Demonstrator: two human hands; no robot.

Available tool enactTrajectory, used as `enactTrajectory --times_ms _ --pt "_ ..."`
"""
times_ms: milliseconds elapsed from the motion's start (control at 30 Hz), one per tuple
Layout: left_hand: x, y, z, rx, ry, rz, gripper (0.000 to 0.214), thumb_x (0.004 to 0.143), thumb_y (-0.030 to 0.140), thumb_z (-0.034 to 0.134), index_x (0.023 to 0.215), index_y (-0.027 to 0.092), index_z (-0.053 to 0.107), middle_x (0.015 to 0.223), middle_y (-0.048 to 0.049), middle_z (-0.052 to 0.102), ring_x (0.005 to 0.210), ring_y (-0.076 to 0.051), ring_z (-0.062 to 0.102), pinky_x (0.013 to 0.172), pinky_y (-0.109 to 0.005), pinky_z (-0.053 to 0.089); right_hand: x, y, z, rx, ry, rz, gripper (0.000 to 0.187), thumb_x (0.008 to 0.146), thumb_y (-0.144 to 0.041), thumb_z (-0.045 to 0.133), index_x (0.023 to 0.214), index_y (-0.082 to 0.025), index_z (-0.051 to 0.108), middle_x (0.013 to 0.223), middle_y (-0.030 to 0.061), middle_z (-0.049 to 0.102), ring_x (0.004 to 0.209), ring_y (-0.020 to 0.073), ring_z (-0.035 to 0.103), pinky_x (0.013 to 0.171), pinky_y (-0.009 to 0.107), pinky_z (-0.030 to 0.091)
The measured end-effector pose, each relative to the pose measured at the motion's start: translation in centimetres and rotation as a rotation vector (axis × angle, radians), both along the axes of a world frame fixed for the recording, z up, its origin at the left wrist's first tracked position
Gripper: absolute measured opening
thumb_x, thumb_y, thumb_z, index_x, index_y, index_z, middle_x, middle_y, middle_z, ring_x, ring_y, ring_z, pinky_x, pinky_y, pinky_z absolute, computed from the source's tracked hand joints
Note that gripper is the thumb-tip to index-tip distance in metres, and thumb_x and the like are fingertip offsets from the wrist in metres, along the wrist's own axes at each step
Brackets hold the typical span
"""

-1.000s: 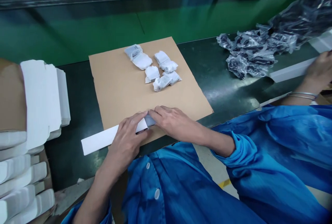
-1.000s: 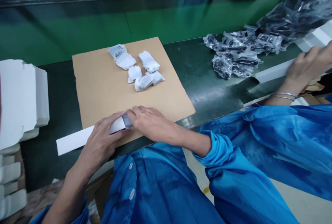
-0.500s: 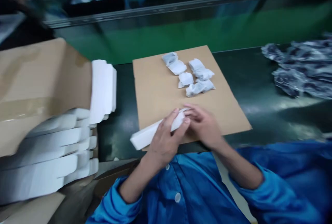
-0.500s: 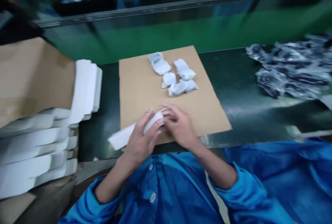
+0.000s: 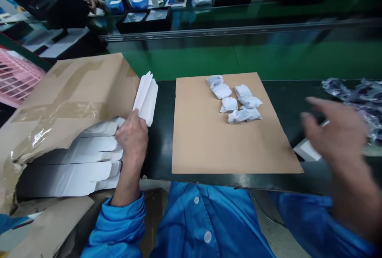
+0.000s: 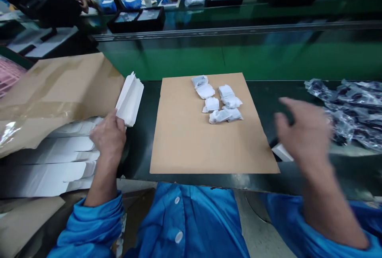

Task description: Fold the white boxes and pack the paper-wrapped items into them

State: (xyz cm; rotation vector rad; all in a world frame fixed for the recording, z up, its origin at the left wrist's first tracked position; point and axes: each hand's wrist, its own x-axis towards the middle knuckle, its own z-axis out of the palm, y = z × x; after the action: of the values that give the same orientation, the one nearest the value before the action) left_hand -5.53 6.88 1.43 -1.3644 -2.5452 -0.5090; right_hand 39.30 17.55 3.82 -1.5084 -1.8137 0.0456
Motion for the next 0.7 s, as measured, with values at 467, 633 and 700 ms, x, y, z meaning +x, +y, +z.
enactTrajectory --times_ms 467,633,700 --pt "14.7 -7.5 -3.3 0.375 -0.017 -0.915 0.051 0.091 0.028 0.066 0.139 0.018 0.053 0.126 -0.0159 0.070 0.122 -0.027 0.065 0.107 -0.048 0.051 -19.2 -6.9 -3.1 -0.900 1.047 0.539 0.042 0.084 -0.039 0.066 0.118 -0.017 0.057 0.111 0.0087 0.071 0.097 0.0236 0.068 0.082 0.036 0.057" --pt "11.4 -7.0 1.9 0.480 -0.601 -0.607 0.084 0.085 0.051 0.069 0.155 0.028 0.029 0.160 -0.0130 0.036 0.144 -0.032 0.041 0.110 -0.053 0.047 -12.1 -4.5 0.5 -1.023 0.305 1.011 0.031 0.084 -0.036 0.069 0.108 -0.016 0.065 0.101 0.0034 0.071 0.087 0.0192 0.065 0.070 0.027 0.052" --pt "9.4 -5.5 3.3 0.187 -0.840 -0.597 0.060 0.083 0.046 0.072 0.137 0.025 0.057 0.135 -0.0109 0.065 0.115 -0.028 0.067 0.089 -0.040 0.060 -11.1 -4.4 1.8 -1.003 0.004 1.147 0.027 0.089 -0.035 0.066 0.109 -0.017 0.065 0.099 0.0032 0.071 0.085 0.0186 0.066 0.070 0.026 0.050"
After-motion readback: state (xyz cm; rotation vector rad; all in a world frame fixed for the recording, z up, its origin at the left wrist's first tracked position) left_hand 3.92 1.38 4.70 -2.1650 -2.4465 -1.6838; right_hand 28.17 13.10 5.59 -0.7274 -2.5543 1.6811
